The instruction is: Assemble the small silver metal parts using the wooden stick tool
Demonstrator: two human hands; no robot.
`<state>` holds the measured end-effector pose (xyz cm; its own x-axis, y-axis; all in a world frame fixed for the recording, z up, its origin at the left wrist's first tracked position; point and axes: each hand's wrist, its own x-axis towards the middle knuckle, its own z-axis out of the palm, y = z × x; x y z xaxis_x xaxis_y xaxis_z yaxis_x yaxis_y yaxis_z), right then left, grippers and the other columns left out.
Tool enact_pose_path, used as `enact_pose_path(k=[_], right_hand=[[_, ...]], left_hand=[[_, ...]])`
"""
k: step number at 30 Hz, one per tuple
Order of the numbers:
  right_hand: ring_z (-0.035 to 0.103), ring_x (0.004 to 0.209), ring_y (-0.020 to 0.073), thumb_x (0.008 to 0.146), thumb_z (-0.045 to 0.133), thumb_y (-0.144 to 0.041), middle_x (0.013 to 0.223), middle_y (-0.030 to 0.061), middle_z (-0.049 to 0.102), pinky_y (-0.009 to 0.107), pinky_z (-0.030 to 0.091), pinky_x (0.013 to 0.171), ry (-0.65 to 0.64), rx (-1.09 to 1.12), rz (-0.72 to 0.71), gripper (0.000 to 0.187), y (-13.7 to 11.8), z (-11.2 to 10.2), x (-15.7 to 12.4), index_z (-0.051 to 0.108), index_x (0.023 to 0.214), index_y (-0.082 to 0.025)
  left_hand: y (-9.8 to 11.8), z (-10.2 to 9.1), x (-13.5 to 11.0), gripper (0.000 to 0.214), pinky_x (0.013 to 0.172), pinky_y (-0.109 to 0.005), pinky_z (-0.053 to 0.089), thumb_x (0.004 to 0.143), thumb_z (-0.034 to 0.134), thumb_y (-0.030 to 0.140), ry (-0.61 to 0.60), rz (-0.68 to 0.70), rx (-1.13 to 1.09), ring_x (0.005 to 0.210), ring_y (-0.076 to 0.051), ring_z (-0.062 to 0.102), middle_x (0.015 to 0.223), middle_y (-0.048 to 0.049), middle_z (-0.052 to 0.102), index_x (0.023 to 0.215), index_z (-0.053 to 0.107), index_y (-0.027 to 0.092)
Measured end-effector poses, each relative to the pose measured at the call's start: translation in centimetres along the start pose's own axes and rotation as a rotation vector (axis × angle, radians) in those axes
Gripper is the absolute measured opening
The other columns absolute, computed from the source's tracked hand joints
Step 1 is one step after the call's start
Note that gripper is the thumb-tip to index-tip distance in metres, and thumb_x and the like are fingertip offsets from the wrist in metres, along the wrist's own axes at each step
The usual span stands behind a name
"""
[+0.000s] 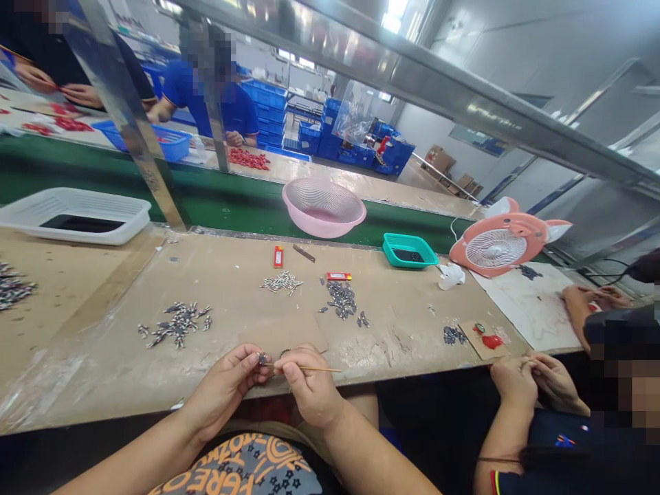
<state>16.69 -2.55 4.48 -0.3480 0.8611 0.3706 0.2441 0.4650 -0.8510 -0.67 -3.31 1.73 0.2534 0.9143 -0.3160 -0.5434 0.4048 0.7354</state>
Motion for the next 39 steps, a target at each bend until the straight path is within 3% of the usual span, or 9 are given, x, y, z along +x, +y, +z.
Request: enact_pose_path(k=[15, 20, 26, 34, 39], right_hand=[[0.059, 0.085, 0.0173, 0.090, 0.044, -0.018, 0.087, 0.0044, 0.066, 0.036, 0.044, 0.084, -0.089, -0.133, -0.146, 0.019, -1.1, -0.4, -0.1, 0.061, 0.098, -0.022], [0.057, 0.081, 0.0182, 0.090, 0.045, -0.019, 0.082, 0.0044, 0.065, 0.036, 0.044, 0.079, -0.023, -0.191, -0.093, 0.017, 0.7, -1.2, -0.8, 0.062, 0.094, -0.021], [0.056, 0.078, 0.0182, 0.090, 0.047, -0.020, 0.079, 0.0046, 0.065, 0.035, 0.043, 0.076, -0.041, -0.289, -0.005, 0.017, 2.9, -1.3, -1.3, 0.063, 0.089, -0.020], [0.057, 0.080, 0.0190, 0.092, 0.042, -0.024, 0.079, 0.0056, 0.063, 0.035, 0.047, 0.074, 0.013, -0.075, -0.072, 0.020, -0.4, -0.9, -0.4, 0.062, 0.090, -0.021], [0.058, 0.079, 0.0185, 0.092, 0.042, -0.024, 0.079, 0.0049, 0.065, 0.036, 0.046, 0.076, -0.010, -0.078, -0.097, 0.020, -0.7, -0.2, 0.6, 0.062, 0.091, -0.021]], left_hand=[[0.3, 0.1, -0.1, 0.016, 0.069, -0.026, 0.044, 0.079, 0.064, 0.032, 0.002, 0.001, -0.016, 0.070, -0.013, 0.056, 0.079, -0.0034, 0.065, 0.078, 0.061, 0.016], [0.2, -0.2, 0.0, 0.016, 0.068, -0.024, 0.043, 0.079, 0.065, 0.032, 0.026, -0.009, -0.060, 0.070, -0.012, 0.055, 0.079, -0.0018, 0.063, 0.078, 0.061, 0.017], [0.2, -0.4, 0.1, 0.015, 0.068, -0.024, 0.043, 0.081, 0.062, 0.031, 0.011, -0.012, -0.066, 0.069, -0.011, 0.054, 0.078, -0.0010, 0.061, 0.079, 0.059, 0.017], [0.5, 0.0, 0.0, 0.017, 0.064, -0.024, 0.041, 0.080, 0.064, 0.033, -0.008, -0.021, -0.018, 0.066, -0.012, 0.054, 0.071, -0.0011, 0.061, 0.077, 0.059, 0.017], [0.6, 0.2, -0.1, 0.018, 0.065, -0.025, 0.041, 0.079, 0.065, 0.034, -0.021, -0.027, -0.027, 0.066, -0.013, 0.055, 0.069, -0.0016, 0.062, 0.076, 0.059, 0.017]])
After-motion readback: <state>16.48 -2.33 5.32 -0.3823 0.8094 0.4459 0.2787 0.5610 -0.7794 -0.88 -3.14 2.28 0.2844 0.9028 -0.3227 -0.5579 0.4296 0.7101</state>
